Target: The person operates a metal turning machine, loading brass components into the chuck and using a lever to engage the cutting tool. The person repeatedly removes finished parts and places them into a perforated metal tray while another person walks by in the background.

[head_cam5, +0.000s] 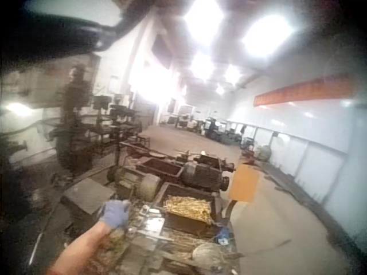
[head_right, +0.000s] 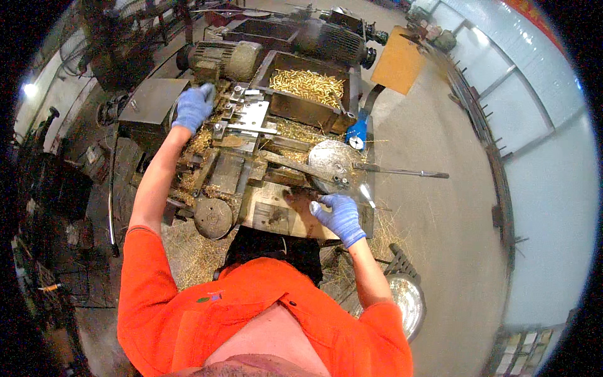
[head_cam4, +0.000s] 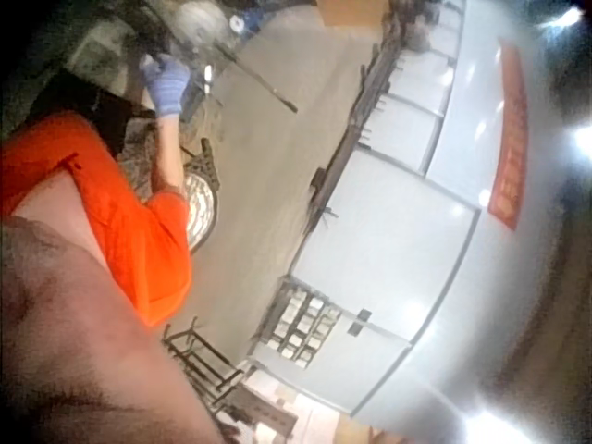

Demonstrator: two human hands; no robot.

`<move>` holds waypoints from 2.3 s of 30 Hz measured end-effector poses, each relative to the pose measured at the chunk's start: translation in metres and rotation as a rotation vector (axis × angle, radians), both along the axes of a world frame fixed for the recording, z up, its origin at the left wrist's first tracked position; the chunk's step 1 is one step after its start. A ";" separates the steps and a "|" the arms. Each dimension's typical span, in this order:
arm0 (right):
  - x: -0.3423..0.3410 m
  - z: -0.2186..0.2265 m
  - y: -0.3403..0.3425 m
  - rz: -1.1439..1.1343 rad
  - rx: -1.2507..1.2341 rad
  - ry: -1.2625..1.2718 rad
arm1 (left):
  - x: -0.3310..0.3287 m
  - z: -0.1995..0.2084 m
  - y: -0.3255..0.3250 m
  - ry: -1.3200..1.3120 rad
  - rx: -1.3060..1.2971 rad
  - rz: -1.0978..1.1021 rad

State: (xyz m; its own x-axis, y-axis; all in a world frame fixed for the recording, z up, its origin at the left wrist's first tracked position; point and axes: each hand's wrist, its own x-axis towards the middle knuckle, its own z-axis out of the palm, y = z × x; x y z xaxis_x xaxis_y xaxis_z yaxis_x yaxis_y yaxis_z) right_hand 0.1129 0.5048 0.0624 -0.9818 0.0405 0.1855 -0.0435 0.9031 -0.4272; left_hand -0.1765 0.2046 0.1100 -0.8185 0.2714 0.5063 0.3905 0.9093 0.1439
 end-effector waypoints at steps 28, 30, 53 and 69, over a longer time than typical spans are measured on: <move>0.034 0.202 -0.199 1.004 -0.157 0.700 | 0.015 0.006 -0.117 0.188 0.044 0.242; 0.037 0.204 -0.201 1.049 -0.161 0.692 | 0.031 0.004 -0.131 0.145 -0.050 0.284; 0.372 -0.123 0.067 -1.232 -0.120 -0.683 | 0.111 -0.003 -0.136 0.160 0.253 0.168; 0.433 -0.162 0.054 -0.567 0.065 -0.640 | 0.109 0.003 -0.115 0.112 0.169 0.031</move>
State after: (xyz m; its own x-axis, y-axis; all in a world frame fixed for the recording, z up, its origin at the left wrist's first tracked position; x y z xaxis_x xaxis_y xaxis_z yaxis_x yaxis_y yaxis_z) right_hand 0.5463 0.5587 -0.0999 -0.7331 0.5651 -0.3785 0.6536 0.7393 -0.1622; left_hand -0.0676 0.0892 0.1128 -0.7614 0.1509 0.6304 0.3849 0.8878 0.2524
